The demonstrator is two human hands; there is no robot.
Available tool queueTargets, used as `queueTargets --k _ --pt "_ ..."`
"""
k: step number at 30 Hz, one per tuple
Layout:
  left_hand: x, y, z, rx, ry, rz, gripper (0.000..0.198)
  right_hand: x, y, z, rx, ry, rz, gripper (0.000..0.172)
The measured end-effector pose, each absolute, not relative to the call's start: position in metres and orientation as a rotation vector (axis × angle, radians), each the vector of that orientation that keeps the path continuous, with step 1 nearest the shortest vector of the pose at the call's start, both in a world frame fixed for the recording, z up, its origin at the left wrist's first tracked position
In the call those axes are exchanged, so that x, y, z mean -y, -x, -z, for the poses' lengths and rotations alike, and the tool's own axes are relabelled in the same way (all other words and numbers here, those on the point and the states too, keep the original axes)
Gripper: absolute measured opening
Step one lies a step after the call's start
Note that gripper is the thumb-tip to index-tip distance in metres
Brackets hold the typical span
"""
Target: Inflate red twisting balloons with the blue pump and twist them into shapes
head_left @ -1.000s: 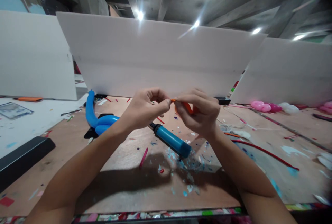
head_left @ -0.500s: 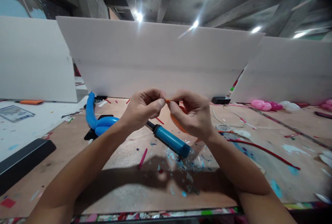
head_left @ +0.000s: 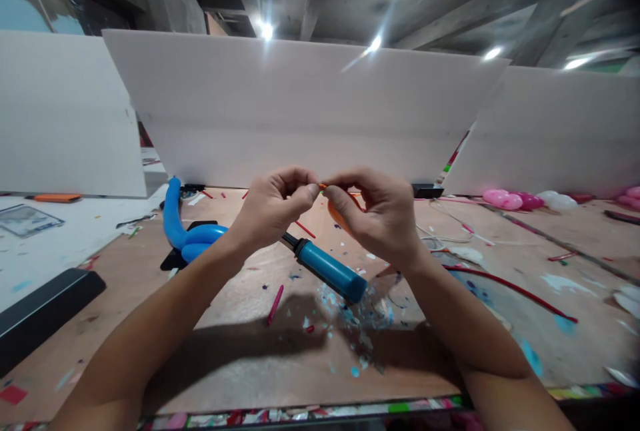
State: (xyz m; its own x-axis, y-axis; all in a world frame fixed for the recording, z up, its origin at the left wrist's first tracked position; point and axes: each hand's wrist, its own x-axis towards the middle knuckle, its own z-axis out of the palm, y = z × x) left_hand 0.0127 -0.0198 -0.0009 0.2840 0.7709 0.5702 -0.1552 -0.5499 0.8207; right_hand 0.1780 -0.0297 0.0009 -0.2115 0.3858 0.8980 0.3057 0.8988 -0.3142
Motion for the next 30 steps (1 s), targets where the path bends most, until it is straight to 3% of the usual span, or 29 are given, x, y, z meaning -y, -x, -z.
queueTargets --k 11,13,20,24,30 --pt "0.017 -0.016 0.003 -0.981 -2.025 -1.652 0.012 0.000 -0.176 0.004 1.729 0.447 -0.919 0.024" --pt "0.015 -0.016 0.004 -0.982 -2.021 -1.649 0.013 -0.003 -0.175 0.006 1.758 0.467 -0.869 0.024" --pt "0.007 -0.013 0.005 -0.977 -2.026 -1.597 0.017 0.001 -0.176 0.011 1.866 0.531 -0.207 0.011" --pt "0.004 -0.010 0.008 -0.940 -2.102 -1.660 0.017 0.002 -0.179 0.008 1.940 0.582 -0.240 0.016" --pt "-0.003 -0.002 0.012 -1.085 -2.669 -1.849 0.009 0.007 -0.184 -0.002 2.180 0.814 -0.229 0.020"
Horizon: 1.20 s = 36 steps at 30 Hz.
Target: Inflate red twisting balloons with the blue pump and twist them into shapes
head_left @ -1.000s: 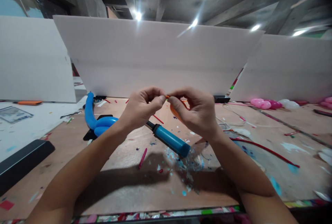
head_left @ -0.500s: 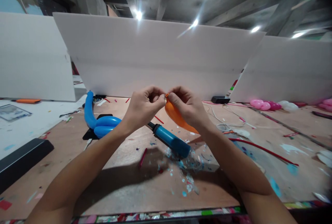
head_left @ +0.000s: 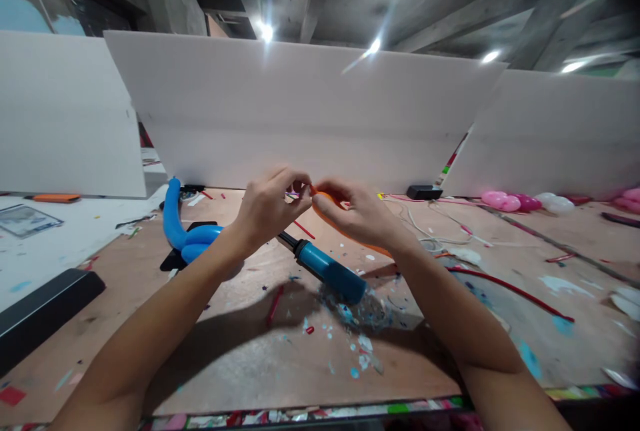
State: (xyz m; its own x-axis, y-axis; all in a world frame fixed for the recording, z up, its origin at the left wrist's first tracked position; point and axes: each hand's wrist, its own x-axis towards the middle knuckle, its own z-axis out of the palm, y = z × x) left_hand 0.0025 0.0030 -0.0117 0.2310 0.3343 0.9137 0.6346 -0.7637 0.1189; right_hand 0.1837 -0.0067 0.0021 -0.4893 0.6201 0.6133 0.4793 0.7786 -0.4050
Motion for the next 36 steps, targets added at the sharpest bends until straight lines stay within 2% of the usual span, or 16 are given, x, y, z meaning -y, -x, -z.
queueTargets --k 5,12,15,20,29,32,36 --pt "-0.009 0.010 0.007 0.855 2.168 1.455 0.014 0.007 -0.192 -0.008 2.457 0.879 -0.492 0.031" --pt "-0.016 0.021 0.002 0.926 2.646 1.497 0.015 -0.002 -0.195 -0.005 2.443 0.987 -0.013 0.028" --pt "-0.020 0.027 0.001 0.987 2.677 1.521 0.017 -0.011 -0.197 -0.001 2.451 1.009 0.006 0.028" --pt "-0.025 0.029 0.002 1.011 2.777 1.287 0.015 -0.022 -0.197 0.003 2.443 0.960 0.026 0.031" --pt "-0.028 0.024 0.007 1.124 2.778 1.178 0.018 -0.053 -0.205 0.014 2.346 1.012 -0.062 0.031" --pt "-0.029 0.022 0.009 1.124 2.771 1.095 0.018 -0.075 -0.215 0.023 2.289 1.096 -0.079 0.029" --pt "-0.028 0.021 0.010 1.139 2.707 0.996 0.025 -0.105 -0.234 0.030 2.179 1.318 -0.044 0.038"
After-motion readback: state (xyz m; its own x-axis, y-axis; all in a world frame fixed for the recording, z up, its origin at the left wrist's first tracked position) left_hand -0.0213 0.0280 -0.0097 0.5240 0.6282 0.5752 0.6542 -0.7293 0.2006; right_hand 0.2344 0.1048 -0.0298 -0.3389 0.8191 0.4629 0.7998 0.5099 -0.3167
